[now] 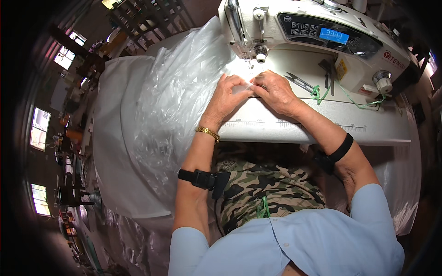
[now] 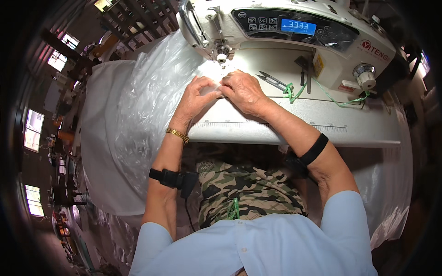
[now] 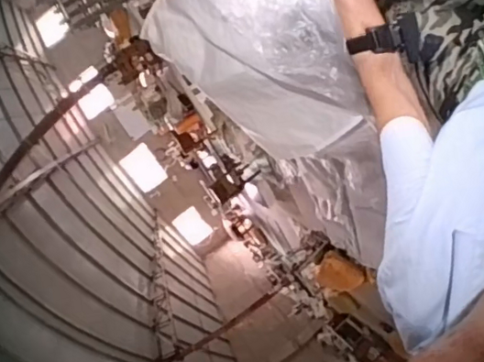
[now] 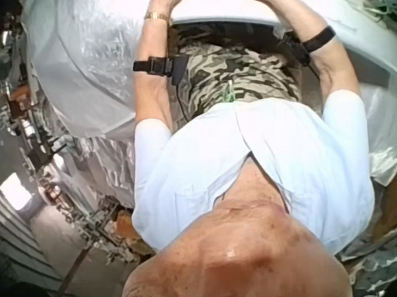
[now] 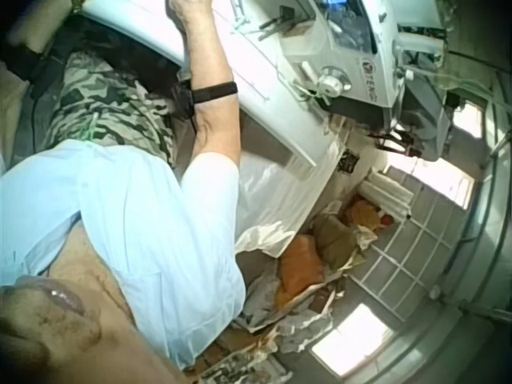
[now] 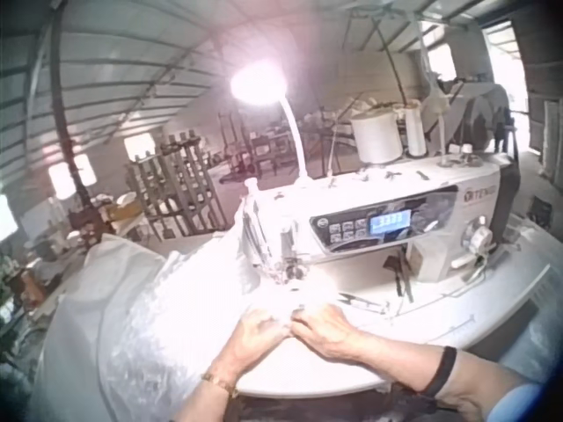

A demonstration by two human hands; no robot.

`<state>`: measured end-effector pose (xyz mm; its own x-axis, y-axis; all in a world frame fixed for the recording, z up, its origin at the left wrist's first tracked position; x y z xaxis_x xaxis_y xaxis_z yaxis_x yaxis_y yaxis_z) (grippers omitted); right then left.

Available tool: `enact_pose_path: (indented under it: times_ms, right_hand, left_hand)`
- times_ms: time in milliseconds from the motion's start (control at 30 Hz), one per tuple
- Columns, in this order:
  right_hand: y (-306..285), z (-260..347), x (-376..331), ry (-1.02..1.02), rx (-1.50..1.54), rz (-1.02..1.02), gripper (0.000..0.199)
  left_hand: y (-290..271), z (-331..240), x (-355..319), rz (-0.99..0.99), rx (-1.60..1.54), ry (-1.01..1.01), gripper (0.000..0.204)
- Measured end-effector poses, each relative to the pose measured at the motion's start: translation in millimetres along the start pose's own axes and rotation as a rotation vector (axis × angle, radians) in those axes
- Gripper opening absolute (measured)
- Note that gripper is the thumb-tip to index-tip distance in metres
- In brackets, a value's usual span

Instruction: Sewing the edges of large white plastic sheets using an industrial sewing machine.

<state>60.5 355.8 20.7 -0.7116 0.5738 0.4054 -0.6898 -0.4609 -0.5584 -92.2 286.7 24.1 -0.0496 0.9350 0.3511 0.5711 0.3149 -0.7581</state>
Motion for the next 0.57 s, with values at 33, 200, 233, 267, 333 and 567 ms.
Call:
enact_pose_path:
  times_ms: [33,200,233,267,333,567]
  right_hand:
    - [0.4,0.1,0.4,0.001,0.002,-0.001,0.026]
    - [0.8,-1.9,1.4,-0.088,0.041,-0.078,0.029]
    - [1.1,-3.0,1.4,-0.089,0.042,-0.076,0.029]
    - [1.4,-1.0,3.0,-0.012,0.044,-0.074,0.028]
    - [4.7,-1.0,4.5,0.061,0.049,-0.066,0.028]
    - [3.6,-2.2,5.0,0.081,-0.117,-0.052,0.024]
  left_hand:
    - [-0.5,0.9,-0.9,-0.018,0.092,0.061,0.018]
    - [-0.5,5.2,6.9,0.061,0.094,0.048,0.019]
    - [-0.4,4.9,9.2,0.041,0.089,0.074,0.019]
    - [1.5,7.9,10.3,0.039,0.09,0.07,0.019]
    - [5.6,8.9,10.5,-0.03,0.29,0.158,0.02]
    - [10.5,-1.5,13.4,-0.063,0.41,0.138,0.018]
Point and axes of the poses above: each hand's wrist, its own x-axis towards the middle knuckle, its own y-axis out of the palm, z = x × y, the point moved 4 cm from there along x, towards the middle knuckle, and after that the axes turned 14 degrees about x, right-handed, at the moved point
